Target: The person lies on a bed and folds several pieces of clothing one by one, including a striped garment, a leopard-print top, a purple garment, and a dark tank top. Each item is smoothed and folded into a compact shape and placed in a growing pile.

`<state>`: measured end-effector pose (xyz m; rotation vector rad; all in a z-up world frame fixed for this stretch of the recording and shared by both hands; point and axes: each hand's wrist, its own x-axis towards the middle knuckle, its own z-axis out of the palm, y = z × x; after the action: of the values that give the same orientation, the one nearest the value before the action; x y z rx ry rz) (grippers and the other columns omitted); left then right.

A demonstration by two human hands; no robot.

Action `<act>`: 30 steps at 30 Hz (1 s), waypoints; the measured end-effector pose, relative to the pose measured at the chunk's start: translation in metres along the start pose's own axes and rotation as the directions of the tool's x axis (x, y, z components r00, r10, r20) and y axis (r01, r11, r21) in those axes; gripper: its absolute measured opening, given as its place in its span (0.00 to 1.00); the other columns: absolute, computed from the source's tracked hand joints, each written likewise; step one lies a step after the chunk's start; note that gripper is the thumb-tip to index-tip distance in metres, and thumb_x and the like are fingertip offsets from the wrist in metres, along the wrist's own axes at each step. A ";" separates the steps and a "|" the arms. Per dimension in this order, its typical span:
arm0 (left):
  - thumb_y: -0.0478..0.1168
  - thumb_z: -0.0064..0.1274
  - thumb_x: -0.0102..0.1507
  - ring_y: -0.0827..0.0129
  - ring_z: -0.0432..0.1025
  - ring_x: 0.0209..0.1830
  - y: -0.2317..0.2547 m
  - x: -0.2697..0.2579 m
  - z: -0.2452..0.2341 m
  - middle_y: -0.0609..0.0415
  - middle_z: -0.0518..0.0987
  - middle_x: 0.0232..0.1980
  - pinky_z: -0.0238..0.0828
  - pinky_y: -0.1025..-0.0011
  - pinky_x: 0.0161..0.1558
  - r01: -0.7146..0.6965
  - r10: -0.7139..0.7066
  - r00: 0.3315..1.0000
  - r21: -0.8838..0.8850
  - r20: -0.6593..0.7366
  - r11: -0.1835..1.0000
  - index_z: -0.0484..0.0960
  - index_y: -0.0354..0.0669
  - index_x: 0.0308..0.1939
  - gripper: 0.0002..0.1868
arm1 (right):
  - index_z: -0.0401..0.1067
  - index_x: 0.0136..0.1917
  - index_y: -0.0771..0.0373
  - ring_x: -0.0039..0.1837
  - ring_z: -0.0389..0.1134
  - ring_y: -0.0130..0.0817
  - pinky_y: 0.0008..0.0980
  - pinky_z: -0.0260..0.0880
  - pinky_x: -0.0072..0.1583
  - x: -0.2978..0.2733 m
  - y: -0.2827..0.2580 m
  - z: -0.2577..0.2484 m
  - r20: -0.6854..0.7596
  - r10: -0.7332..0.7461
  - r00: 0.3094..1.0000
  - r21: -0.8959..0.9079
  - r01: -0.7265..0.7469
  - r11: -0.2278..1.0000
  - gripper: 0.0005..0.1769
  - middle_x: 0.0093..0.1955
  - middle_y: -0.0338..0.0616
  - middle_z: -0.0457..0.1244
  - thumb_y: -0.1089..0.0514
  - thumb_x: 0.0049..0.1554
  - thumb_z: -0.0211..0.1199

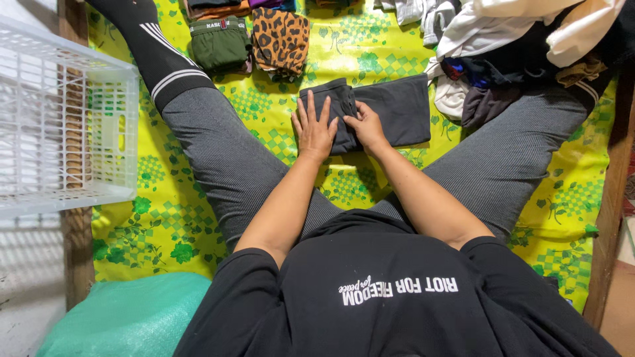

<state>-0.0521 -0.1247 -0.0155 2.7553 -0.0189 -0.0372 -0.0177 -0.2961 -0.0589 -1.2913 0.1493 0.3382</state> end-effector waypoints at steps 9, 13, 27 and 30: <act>0.59 0.45 0.70 0.41 0.29 0.83 0.006 0.001 -0.012 0.48 0.36 0.84 0.26 0.37 0.76 -0.004 0.003 0.999 0.035 0.038 0.999 0.58 0.65 0.79 0.34 | 0.63 0.71 0.69 0.59 0.71 0.30 0.28 0.72 0.59 -0.007 -0.018 0.008 -0.038 0.084 0.996 0.023 -0.084 0.996 0.29 0.61 0.46 0.68 0.73 0.57 0.60; 0.56 0.47 0.69 0.42 0.31 0.84 0.011 0.000 -0.014 0.48 0.39 0.85 0.26 0.36 0.78 -0.097 0.099 0.994 0.034 -0.046 0.995 0.61 0.60 0.79 0.34 | 0.67 0.65 0.69 0.56 0.71 0.31 0.30 0.72 0.59 -0.003 -0.016 0.001 -0.054 0.135 0.989 0.113 -0.128 0.985 0.23 0.57 0.47 0.69 0.72 0.56 0.60; 0.58 0.44 0.70 0.44 0.33 0.84 0.010 0.003 0.008 0.51 0.43 0.85 0.26 0.37 0.78 -0.221 0.220 0.975 0.107 0.022 0.969 0.55 0.63 0.81 0.35 | 0.65 0.60 0.66 0.48 0.69 0.31 0.31 0.71 0.52 -0.010 -0.032 0.013 -0.157 0.141 0.977 0.030 -0.138 0.990 0.21 0.47 0.45 0.69 0.70 0.53 0.61; 0.60 0.43 0.70 0.44 0.32 0.84 0.010 0.002 0.010 0.52 0.41 0.85 0.25 0.37 0.78 -0.224 0.220 0.974 0.121 0.047 0.967 0.53 0.63 0.81 0.36 | 0.63 0.66 0.63 0.50 0.67 0.38 0.36 0.70 0.55 -0.027 -0.055 0.026 -0.338 -0.027 0.941 -0.500 -0.155 0.852 0.30 0.49 0.51 0.66 0.66 0.51 0.65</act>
<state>-0.0501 -0.1373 -0.0210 2.8598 -0.3502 -0.0221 -0.0270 -0.2889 0.0064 -1.8880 0.4134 0.2177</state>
